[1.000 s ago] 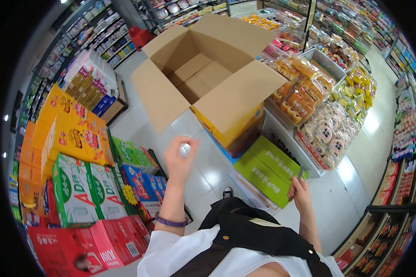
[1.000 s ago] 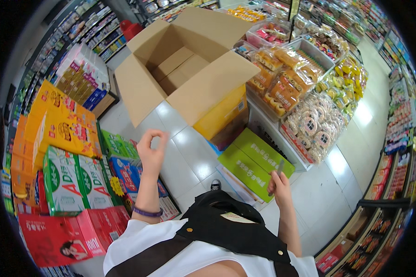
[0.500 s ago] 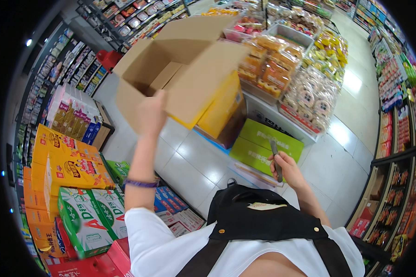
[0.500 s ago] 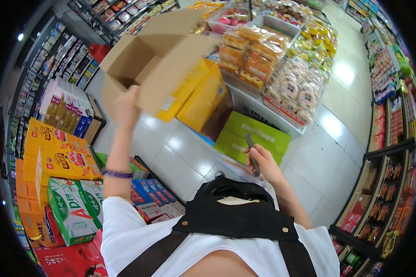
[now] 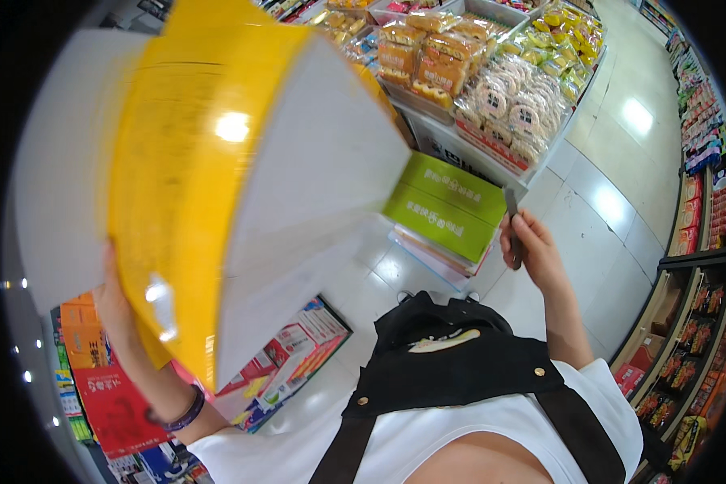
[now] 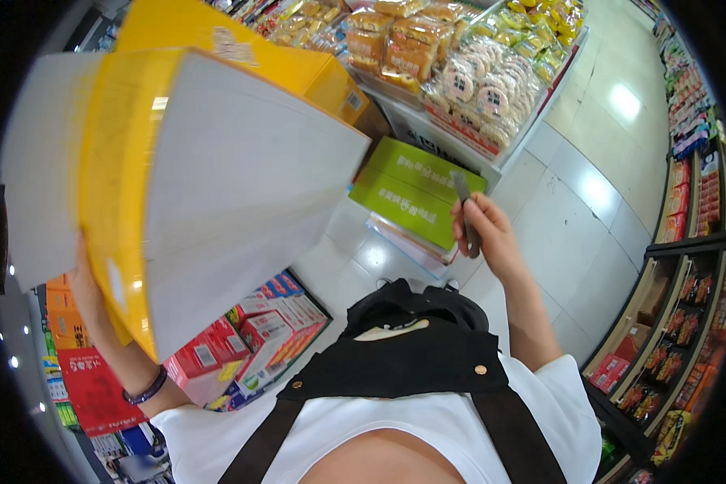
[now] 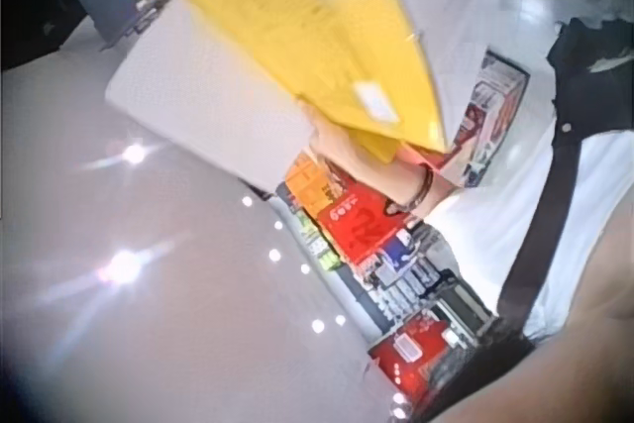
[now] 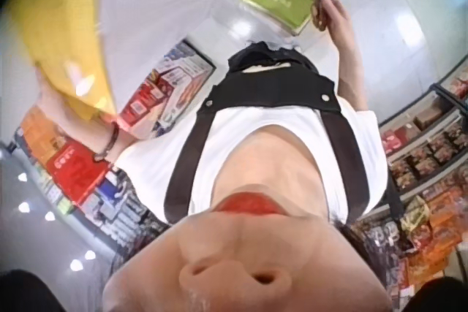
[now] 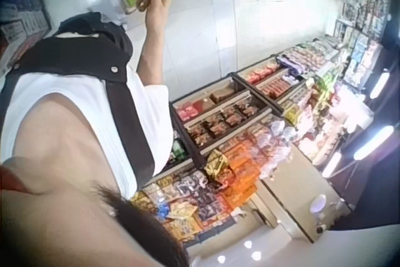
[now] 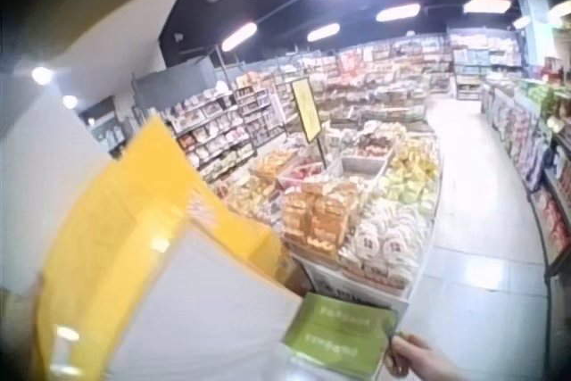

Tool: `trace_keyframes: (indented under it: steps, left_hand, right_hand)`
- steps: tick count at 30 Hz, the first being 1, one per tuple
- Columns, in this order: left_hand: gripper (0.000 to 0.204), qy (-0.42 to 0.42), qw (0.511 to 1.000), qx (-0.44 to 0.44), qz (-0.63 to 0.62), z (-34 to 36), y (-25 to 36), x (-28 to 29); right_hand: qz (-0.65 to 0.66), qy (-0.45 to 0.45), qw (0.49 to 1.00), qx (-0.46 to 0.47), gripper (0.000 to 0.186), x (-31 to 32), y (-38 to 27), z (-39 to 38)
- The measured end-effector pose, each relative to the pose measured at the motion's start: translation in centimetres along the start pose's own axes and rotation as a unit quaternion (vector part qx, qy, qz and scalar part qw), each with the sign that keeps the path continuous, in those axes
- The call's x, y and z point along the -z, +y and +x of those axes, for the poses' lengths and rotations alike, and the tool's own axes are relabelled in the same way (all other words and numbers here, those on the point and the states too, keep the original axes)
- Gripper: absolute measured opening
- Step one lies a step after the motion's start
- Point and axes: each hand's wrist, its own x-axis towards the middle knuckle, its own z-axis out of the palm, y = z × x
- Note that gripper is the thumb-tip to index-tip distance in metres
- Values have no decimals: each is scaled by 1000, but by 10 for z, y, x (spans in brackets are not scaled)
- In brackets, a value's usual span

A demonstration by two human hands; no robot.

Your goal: The person unpacks yellow-wrapped snack packs from a cardboard box and arranges them into a green tray on a supermarket shelf. They repeatedly transfer packs from the box to the tray, adjust the arrangement, and briefly handle a dark snack bag before returning to restocking.

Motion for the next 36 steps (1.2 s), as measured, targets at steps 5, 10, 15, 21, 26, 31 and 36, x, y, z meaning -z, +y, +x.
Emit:
trace_keyframes:
  steps: [5, 10, 15, 21, 26, 31, 36]
  left_hand:
    - [44, -170, 984, 26, 49, -52, -57, -120]
    - [39, -252, 950, 55, -173, -100, -148, -241]
    - [37, -272, 945, -15, -181, -103, -186, -291]
    - [42, -286, 944, -1, -166, -91, -199, -308]
    - [45, -293, 945, 4, -143, -87, -206, -311]
    - [45, -288, 946, 23, -147, -92, -199, -308]
    - [41, -287, 944, 17, -163, -95, -194, -308]
  right_hand:
    - [-85, -8, 989, 122, 22, 3, -36, -22]
    - [-365, -44, 923, 117, 22, -23, -65, -33]
    - [-720, -144, 637, 236, 22, -38, -62, -10]
    - [-838, -274, 374, 289, 23, -49, -49, 49]
    - [-809, -358, 341, 317, 17, -62, -51, 77]
    - [-789, -401, 327, 330, 13, -58, -59, 97]
    - [-778, -432, 315, 329, 13, -55, -58, 105]
